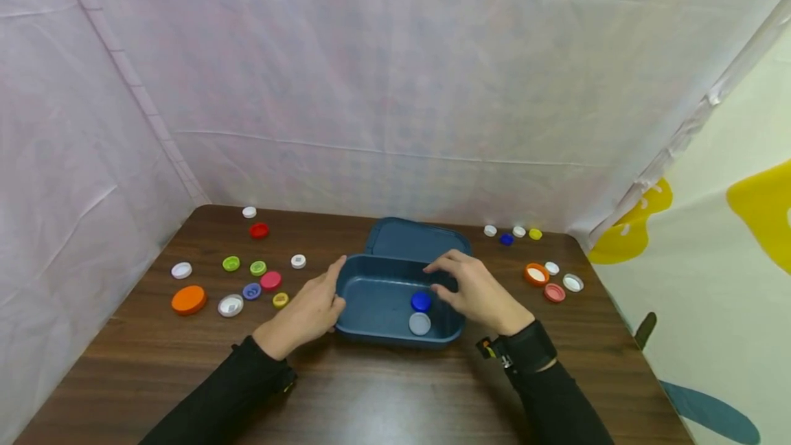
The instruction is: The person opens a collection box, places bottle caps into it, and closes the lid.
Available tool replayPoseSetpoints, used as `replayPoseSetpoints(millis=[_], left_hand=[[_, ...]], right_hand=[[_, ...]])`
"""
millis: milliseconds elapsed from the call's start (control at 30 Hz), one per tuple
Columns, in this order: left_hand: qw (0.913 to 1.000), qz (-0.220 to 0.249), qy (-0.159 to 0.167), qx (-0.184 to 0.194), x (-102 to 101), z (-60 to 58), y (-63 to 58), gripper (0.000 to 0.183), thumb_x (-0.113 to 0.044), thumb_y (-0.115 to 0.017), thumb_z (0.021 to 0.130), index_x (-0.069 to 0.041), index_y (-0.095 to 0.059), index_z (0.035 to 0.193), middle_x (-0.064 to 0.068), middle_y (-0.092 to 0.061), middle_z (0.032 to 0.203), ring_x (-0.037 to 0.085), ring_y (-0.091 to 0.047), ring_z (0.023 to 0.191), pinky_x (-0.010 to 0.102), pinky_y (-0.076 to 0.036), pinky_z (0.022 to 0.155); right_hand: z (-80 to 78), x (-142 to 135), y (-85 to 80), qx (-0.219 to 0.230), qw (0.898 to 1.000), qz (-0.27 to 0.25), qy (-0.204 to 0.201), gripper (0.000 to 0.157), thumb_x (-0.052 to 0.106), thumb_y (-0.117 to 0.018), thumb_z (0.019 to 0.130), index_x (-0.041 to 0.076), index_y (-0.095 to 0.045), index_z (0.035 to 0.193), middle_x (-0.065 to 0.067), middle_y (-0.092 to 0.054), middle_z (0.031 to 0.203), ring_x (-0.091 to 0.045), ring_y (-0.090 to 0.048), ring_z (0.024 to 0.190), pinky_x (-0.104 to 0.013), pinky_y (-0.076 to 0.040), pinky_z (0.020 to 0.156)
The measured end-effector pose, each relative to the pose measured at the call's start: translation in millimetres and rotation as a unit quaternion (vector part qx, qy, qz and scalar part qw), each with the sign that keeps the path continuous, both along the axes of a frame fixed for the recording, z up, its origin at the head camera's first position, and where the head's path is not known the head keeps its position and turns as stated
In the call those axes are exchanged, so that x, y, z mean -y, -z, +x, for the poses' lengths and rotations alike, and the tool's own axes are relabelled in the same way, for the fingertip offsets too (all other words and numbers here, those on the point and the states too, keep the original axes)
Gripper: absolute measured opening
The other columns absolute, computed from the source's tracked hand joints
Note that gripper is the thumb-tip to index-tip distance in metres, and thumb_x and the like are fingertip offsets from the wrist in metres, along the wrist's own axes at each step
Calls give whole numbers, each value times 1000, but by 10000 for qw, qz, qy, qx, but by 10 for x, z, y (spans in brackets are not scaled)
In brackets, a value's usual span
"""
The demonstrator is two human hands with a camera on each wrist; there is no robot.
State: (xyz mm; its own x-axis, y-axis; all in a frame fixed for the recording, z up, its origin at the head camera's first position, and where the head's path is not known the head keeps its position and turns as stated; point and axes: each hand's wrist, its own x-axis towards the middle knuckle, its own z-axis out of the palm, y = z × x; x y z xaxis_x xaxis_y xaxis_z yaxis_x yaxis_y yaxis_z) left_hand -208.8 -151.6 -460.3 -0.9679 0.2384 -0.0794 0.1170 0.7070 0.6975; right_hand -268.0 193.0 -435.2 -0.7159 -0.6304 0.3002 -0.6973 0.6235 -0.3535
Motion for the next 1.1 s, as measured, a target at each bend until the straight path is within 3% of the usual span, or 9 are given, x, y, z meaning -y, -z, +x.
replayPoseSetpoints(millis=[233,400,600,867,1100], left_hand=[[9999,-29,-58,81,-7,5,-3,86,-3,-59,113,-6,-14,187,31,-53,169,14,-69,71,30,-61,65],[10000,-26,-63,48,-15,2,14,86,-2,-59,113,-5,-15,186,31,-53,170,13,-70,71,29,-63,67],[10000,-35,-61,35,-26,7,18,85,-3,-59,113,-5,-15,186,31,-50,174,13,-70,72,28,-64,67],[9999,9,-112,27,-37,19,21,85,-2,-59,113,-5,-16,186,31,-50,173,13,-71,71,29,-64,66],[9999,-53,-150,41,-45,12,12,85,-3,-59,114,-6,-16,186,30,-51,174,12,-71,70,29,-64,66]], right_hand=[[-166,-137,-7,-13,9980,-369,520,34,14,-85,107,7,-81,140,-17,-78,134,-36,-80,113,-56,-70,99],[-401,-327,32,-22,9926,-483,1116,37,14,-83,108,6,-79,144,-20,-75,134,-34,-75,106,-53,-68,96],[-721,-532,134,230,9865,-554,1521,42,13,-81,109,2,-74,149,-28,-71,145,-46,-76,124,-61,-68,103],[-1106,-710,239,489,9802,-190,1912,50,15,-77,110,-4,-68,155,-39,-63,153,-58,-65,139,-71,-57,115],[-1329,-809,299,888,9703,190,2240,53,15,-74,111,-6,-64,159,-41,-57,157,-59,-61,138,-72,-56,114]])
